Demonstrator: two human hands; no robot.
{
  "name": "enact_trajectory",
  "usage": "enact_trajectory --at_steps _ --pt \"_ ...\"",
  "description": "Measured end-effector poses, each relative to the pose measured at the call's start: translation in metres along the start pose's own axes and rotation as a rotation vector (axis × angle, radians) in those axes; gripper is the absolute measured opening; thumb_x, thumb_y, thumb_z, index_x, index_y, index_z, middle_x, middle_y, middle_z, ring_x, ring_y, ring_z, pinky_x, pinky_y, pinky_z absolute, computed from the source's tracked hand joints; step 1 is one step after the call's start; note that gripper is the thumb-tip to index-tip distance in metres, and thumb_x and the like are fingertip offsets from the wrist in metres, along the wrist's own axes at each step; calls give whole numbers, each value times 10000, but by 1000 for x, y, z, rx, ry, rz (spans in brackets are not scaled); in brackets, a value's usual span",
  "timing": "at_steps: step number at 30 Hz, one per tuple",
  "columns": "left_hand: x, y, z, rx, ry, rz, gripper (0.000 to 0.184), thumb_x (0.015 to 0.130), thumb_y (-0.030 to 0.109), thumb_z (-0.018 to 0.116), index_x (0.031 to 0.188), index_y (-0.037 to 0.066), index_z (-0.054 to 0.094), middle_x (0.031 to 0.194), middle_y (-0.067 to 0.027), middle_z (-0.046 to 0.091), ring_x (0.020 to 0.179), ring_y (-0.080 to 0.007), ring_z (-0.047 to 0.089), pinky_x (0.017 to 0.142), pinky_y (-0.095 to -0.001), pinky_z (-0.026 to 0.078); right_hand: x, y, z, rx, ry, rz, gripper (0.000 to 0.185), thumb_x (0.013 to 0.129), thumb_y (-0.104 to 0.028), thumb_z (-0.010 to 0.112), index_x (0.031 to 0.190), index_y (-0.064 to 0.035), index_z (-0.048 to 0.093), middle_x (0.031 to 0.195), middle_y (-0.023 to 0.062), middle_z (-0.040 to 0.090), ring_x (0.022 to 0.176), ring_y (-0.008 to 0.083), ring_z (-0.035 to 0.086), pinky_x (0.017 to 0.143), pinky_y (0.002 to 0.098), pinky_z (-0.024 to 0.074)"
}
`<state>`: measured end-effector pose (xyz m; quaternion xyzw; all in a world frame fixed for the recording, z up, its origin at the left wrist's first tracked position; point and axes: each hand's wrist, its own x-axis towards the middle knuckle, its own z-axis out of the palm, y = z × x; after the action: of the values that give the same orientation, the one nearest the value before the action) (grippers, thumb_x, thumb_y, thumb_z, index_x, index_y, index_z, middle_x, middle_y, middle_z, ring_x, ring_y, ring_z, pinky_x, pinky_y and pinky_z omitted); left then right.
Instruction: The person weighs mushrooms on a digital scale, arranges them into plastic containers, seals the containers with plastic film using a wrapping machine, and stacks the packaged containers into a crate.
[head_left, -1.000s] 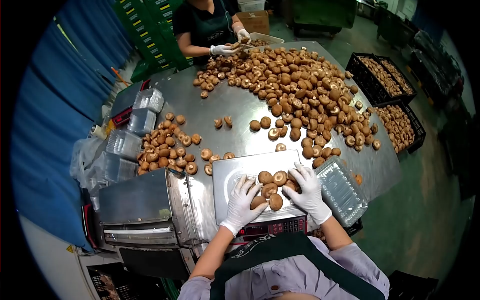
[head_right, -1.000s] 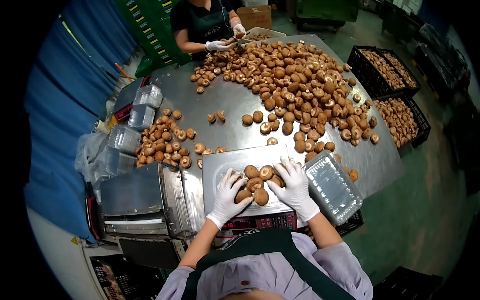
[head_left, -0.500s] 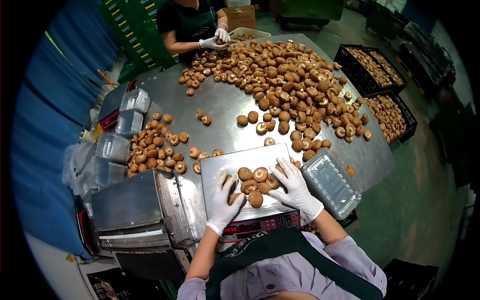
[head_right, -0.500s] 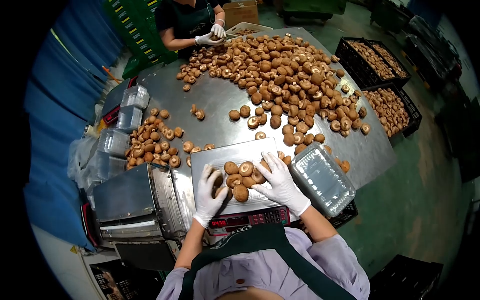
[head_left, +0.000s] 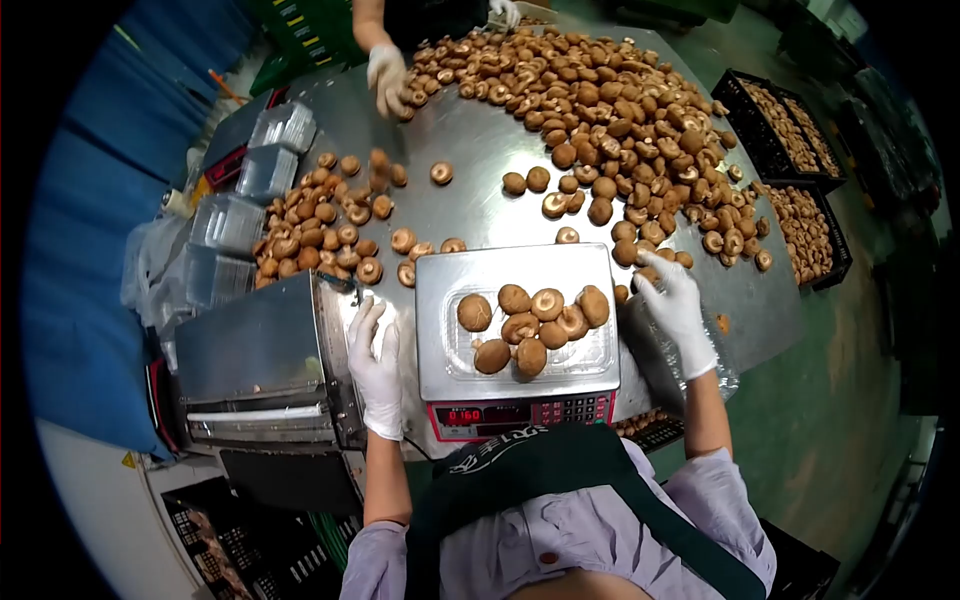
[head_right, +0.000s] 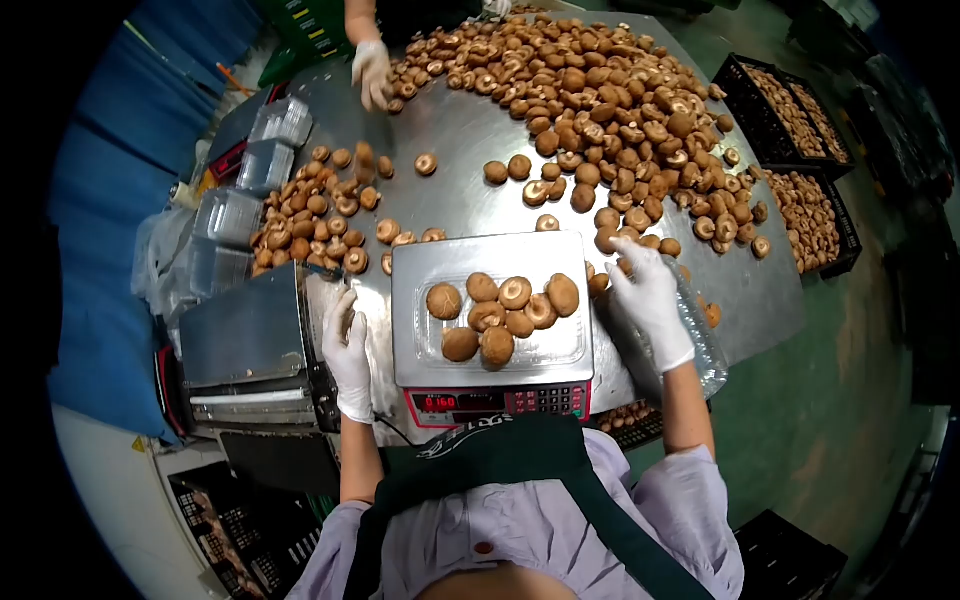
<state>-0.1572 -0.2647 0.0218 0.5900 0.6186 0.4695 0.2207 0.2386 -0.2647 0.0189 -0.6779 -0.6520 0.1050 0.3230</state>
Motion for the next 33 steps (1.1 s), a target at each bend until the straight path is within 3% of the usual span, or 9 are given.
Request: enact_trajectory --at_steps 6,9,17,20,23,25,27,29,33 --pt "4 2 0 -52 -43 -26 278 851 95 585 1113 5 612 1229 -162 553 1164 -273 512 974 -345 418 55 41 33 -412 -386 -44 405 739 -216 680 1125 -110 613 1008 111 648 927 319 593 782 405 494" --pt "6 3 0 -31 -57 -23 272 852 97 584 1108 8 616 1231 -162 552 1167 -270 514 975 -351 418 70 40 48 -553 -505 -95 309 706 -180 676 996 -85 626 976 128 644 908 315 603 749 410 508" --pt "6 4 -1 -44 -90 -57 267 845 111 602 1085 -5 627 1195 -173 583 1124 -286 551 973 -349 414 89 74 74 -550 -483 -210 203 685 -54 653 887 -48 643 881 169 637 828 335 621 709 421 510" --pt "4 12 -1 -27 -97 -64 261 846 108 597 1080 -5 629 1185 -175 590 1123 -281 553 974 -344 409 86 42 38 -227 -314 -85 286 683 -138 713 952 -60 653 889 181 650 841 318 632 730 385 507" --pt "4 16 -1 8 -105 -22 251 848 106 593 1071 -2 634 1176 -171 595 1119 -277 555 977 -341 405 65 -13 -8 276 -241 307 329 730 -125 723 1040 -41 652 954 106 682 892 168 651 786 278 510" --pt "3 15 1 -60 -117 -61 242 853 101 587 1065 -5 636 1175 -170 595 1122 -277 552 976 -342 405 39 -28 -27 750 -203 251 341 744 -94 717 1064 -9 636 1002 59 663 921 139 622 808 263 506" --pt "4 20 4 10 -131 -24 236 854 95 587 1060 -9 635 1178 -167 593 1121 -277 551 976 -341 405 11 -19 -32 1217 -299 206 481 770 -218 726 1160 12 565 1083 82 627 955 151 612 837 269 498" --pt "4 25 9 -14 -143 -54 236 848 84 587 1058 -12 633 1179 -159 593 1120 -267 547 987 -337 395 -17 -39 -32 1556 -275 441 599 771 -290 734 1218 33 501 1075 90 593 946 183 605 805 280 503" --pt "5 19 17 -95 -200 -19 252 844 64 577 1080 -13 621 1180 -161 584 1152 -273 524 1002 -351 385 -53 -28 -1 2137 -429 622 448 882 -99 576 1279 37 420 1114 160 544 928 195 599 691 239 553"
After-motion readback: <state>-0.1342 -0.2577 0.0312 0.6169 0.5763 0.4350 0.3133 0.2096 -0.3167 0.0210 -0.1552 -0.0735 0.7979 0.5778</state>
